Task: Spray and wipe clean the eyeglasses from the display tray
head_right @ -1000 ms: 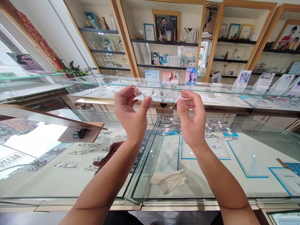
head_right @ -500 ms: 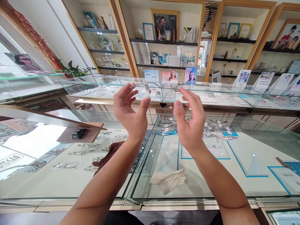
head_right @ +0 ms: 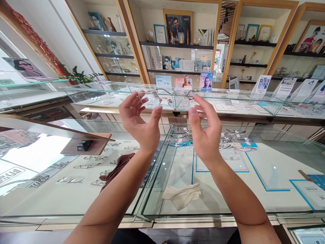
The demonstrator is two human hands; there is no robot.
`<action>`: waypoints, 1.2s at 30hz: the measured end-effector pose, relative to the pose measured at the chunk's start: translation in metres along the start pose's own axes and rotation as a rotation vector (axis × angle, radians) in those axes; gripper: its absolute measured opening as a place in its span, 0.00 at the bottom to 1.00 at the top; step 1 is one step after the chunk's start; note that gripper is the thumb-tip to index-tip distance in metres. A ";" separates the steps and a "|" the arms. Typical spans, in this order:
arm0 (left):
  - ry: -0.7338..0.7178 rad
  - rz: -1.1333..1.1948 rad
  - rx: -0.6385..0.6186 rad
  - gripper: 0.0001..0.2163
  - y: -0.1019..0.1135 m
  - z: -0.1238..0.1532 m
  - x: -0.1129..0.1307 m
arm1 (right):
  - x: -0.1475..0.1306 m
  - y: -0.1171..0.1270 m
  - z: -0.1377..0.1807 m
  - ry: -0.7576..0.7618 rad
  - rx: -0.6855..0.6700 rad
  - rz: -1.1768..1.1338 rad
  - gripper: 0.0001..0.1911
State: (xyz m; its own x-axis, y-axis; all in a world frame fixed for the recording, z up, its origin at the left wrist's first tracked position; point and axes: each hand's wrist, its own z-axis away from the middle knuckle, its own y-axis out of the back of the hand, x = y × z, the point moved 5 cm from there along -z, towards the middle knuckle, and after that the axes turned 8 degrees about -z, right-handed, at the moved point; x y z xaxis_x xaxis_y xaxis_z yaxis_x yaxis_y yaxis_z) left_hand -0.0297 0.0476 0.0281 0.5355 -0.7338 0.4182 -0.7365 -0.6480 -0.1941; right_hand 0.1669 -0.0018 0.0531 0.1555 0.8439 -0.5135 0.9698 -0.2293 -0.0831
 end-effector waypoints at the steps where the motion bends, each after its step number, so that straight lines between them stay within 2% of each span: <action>1: -0.027 -0.015 0.033 0.27 0.002 0.001 0.003 | 0.004 0.001 -0.002 -0.031 -0.004 -0.033 0.17; 6: -0.119 -0.094 0.092 0.29 0.010 0.003 0.017 | 0.026 0.004 -0.008 -0.251 0.013 -0.215 0.14; 9: -0.170 -0.092 0.110 0.28 0.011 0.003 0.021 | 0.032 0.005 -0.008 -0.326 0.045 -0.274 0.14; 16: -0.271 0.030 0.146 0.27 0.006 0.001 0.016 | 0.022 0.006 -0.006 -0.258 0.068 -0.271 0.12; 22: -0.237 0.073 0.085 0.27 0.000 0.002 0.012 | 0.016 0.007 -0.007 -0.206 0.094 -0.233 0.09; 27: -0.216 0.127 0.032 0.27 -0.004 0.003 0.010 | 0.015 0.009 -0.009 -0.224 0.121 -0.260 0.08; 36: -0.192 0.158 -0.001 0.27 -0.006 0.003 0.004 | 0.014 0.004 -0.011 -0.265 0.068 -0.356 0.09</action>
State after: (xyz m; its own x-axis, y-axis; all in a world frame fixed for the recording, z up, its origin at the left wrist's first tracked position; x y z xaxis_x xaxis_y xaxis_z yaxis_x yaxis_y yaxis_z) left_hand -0.0218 0.0477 0.0285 0.4822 -0.8513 0.2067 -0.8176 -0.5220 -0.2430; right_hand 0.1746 0.0142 0.0549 -0.2481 0.7244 -0.6432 0.9383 0.0145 -0.3457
